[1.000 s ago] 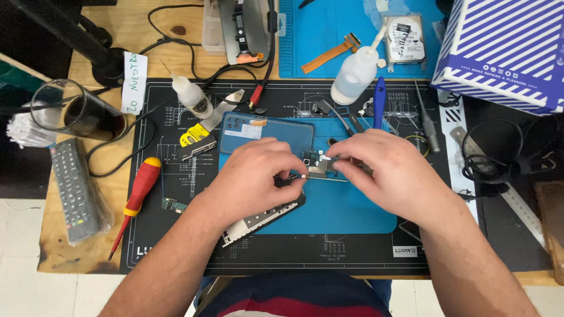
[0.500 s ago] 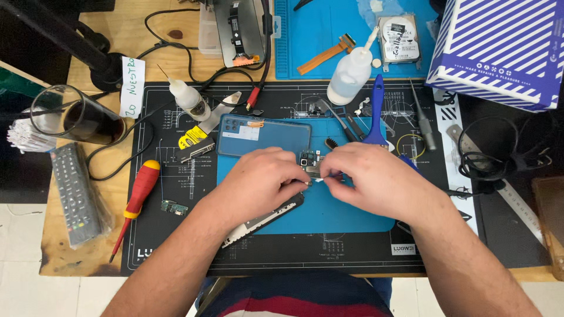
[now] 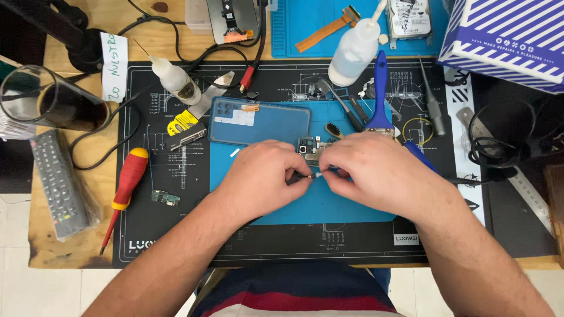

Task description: The person cleans a small electronic circuit board using a cotton swab and a liquid from a squeeze bottle. They repeatedly apply the liquid and wipe various areas of the board, then use a small brush to clean further. The person handles the board and tools with both hands on a cluttered workbench.

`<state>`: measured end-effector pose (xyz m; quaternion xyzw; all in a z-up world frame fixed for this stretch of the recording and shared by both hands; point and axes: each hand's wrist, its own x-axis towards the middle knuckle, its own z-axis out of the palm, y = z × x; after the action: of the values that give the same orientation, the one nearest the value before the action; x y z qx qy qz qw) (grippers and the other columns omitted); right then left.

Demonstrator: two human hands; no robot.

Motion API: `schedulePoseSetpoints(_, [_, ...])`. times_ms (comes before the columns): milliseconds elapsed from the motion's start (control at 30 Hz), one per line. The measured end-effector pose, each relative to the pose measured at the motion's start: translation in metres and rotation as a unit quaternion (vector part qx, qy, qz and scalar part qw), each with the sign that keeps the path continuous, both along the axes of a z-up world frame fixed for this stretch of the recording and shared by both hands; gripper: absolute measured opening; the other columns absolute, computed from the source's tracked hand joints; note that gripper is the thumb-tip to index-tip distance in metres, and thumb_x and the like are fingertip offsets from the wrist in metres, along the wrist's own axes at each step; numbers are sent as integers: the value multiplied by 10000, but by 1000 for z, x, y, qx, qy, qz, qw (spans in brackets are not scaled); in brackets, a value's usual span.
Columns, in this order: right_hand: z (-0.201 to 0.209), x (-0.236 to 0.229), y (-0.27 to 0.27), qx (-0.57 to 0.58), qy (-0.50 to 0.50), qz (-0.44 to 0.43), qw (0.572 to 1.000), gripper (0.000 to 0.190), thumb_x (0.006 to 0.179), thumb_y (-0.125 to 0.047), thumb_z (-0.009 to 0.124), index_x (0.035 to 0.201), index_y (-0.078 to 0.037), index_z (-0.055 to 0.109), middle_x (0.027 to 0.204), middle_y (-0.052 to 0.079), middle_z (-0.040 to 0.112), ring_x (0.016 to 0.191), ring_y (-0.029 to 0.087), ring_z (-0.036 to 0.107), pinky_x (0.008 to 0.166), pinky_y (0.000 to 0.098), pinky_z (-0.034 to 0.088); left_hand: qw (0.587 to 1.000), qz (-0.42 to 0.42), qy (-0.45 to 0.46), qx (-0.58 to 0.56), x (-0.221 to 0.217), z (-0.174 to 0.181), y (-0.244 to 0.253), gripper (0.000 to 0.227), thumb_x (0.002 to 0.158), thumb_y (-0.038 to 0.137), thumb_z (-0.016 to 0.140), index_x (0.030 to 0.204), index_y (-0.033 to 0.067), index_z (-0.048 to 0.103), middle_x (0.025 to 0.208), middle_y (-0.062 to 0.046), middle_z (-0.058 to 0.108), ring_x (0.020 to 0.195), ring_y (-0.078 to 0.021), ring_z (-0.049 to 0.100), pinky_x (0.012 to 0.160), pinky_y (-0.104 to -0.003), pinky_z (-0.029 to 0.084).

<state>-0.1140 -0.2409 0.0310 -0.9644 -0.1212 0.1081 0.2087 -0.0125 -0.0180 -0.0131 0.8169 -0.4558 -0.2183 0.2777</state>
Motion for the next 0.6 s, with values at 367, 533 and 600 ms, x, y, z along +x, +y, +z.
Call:
schedulePoseSetpoints(367, [-5, 4, 3, -6, 11, 10, 1000, 127, 1020, -188, 786, 893, -180, 786, 663, 2, 713, 732, 261, 754, 750, 400, 632, 1000, -3, 5, 7, -2, 8, 0, 128, 962, 222, 814, 1022, 182, 919, 690, -22, 679, 752, -256, 719, 758, -421, 615])
schedulePoseSetpoints(533, [-9, 3, 3, -14, 27, 9, 1000, 81, 1012, -161, 798, 933, -175, 812, 680, 2, 737, 747, 251, 763, 759, 392, 632, 1000, -4, 3, 13, -5, 1, -1, 125, 964, 205, 819, 1036, 174, 916, 693, -19, 690, 753, -246, 721, 753, -411, 609])
schedulePoseSetpoints(600, [-19, 0, -1, -18, 4, 31, 999, 176, 1070, -234, 728, 895, -217, 721, 806, -14, 742, 827, 309, 718, 722, 526, 556, 998, 10, -50, 37, -9, -9, -1, 145, 944, 354, 765, 1018, 323, 887, 818, 37, 756, 888, -327, 723, 772, -550, 555])
